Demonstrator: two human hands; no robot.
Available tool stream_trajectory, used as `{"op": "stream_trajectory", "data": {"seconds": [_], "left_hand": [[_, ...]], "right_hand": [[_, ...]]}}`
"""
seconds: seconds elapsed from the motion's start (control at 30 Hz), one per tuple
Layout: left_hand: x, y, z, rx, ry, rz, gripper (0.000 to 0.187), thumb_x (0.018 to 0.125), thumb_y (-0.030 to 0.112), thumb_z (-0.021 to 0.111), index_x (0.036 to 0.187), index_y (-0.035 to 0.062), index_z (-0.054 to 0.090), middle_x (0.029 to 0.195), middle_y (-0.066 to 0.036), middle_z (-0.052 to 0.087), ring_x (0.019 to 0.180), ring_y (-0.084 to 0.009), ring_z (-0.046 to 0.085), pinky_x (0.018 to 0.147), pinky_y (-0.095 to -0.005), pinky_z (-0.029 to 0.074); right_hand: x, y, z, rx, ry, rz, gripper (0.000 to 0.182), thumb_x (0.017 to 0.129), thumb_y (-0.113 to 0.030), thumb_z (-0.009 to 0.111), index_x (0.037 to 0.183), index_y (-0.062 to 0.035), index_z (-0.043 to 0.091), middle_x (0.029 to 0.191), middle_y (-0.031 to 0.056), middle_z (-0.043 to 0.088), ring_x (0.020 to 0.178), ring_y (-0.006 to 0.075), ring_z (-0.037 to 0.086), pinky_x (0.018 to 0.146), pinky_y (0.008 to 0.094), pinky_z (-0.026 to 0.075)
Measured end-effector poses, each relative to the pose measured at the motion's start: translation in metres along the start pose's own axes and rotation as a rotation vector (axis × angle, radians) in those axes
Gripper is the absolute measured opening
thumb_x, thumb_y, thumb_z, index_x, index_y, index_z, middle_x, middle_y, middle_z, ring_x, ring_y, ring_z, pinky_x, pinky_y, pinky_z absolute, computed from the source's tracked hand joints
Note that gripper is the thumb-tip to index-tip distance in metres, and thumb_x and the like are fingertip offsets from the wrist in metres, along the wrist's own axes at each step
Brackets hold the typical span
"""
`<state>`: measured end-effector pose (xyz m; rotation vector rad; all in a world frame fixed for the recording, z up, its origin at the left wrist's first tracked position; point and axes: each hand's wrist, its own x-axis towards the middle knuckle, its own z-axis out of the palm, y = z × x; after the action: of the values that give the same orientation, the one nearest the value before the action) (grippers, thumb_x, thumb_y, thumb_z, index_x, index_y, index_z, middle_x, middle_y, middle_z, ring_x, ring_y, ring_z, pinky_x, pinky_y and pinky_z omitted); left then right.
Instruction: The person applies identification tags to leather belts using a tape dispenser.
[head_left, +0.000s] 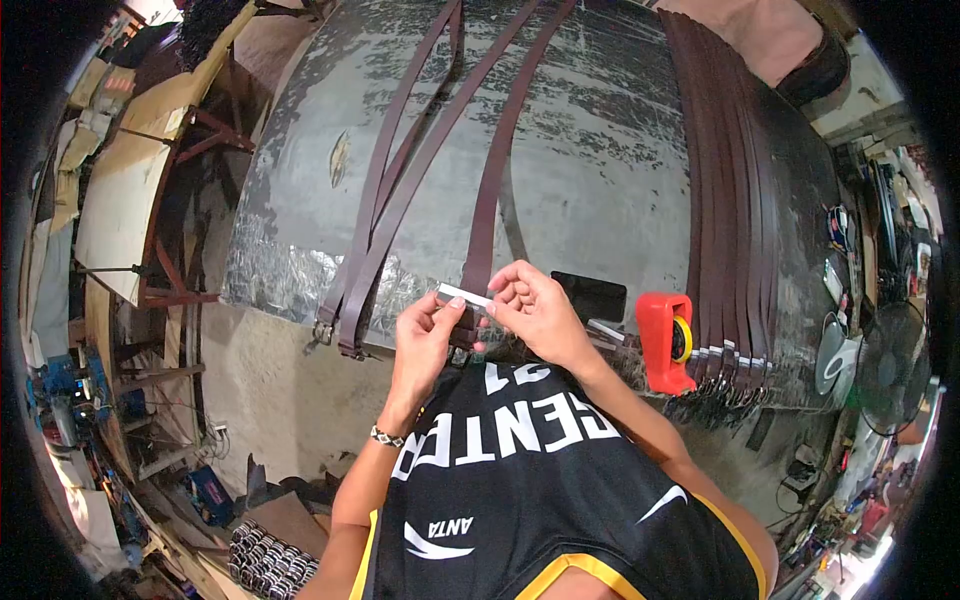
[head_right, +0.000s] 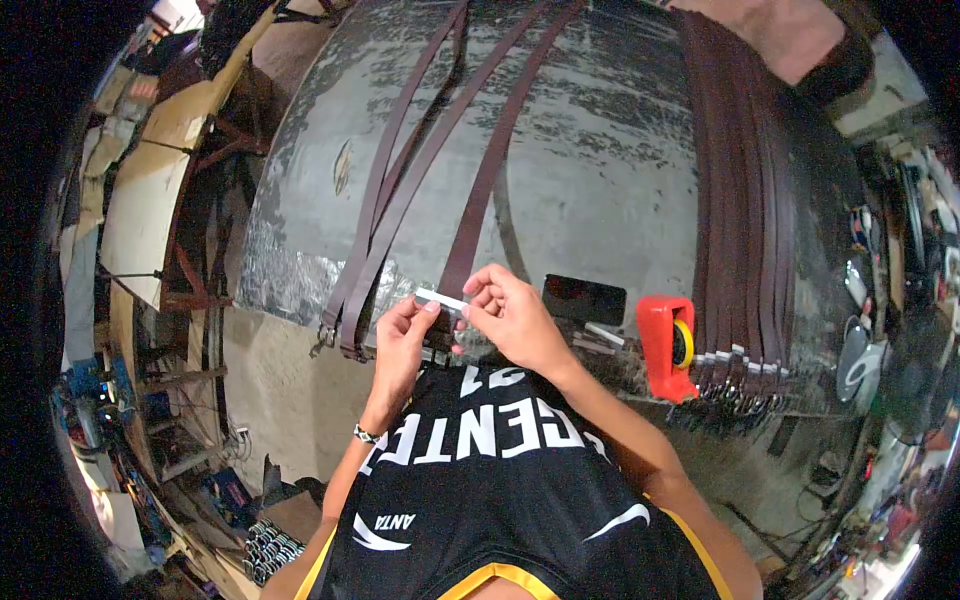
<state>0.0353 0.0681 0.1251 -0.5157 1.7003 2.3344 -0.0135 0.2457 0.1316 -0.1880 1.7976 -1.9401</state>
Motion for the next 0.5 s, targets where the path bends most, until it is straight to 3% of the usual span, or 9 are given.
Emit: {"op": "stream_trajectory", "data": {"seconds": [0.17, 0.5], "left_hand": [[-0.0022, -0.0001, 0.0007, 0.033, -0.005, -0.005, 0.020, 0.100, 0.014, 0.054, 0.100, -0.0051, 0.062, 0.084, -0.012, 0.071, 0.066, -0.0151, 0.067, 0.055, -0.0275, 0.057], [-0.0049, 0.0014, 0.0035, 0.053, 0.004, -0.010, 0.022, 0.101, 0.014, 0.053, 0.100, -0.0048, 0.064, 0.084, -0.012, 0.071, 0.066, -0.0141, 0.067, 0.055, -0.0275, 0.056]], "right_hand": [[-0.0016, 0.0012, -0.0013, 0.009, -0.029, 0.007, 0.019, 0.090, -0.003, 0.065, 0.107, -0.0002, 0.055, 0.083, 0.0011, 0.062, 0.071, 0.0041, 0.058, 0.063, 0.0194, 0.046], [-0.0037, 0.0033, -0.0015, 0.014, -0.033, -0.005, 0.017, 0.090, 0.001, 0.063, 0.104, 0.0023, 0.054, 0.082, 0.0052, 0.064, 0.073, 0.0086, 0.063, 0.064, 0.0219, 0.048]]}}
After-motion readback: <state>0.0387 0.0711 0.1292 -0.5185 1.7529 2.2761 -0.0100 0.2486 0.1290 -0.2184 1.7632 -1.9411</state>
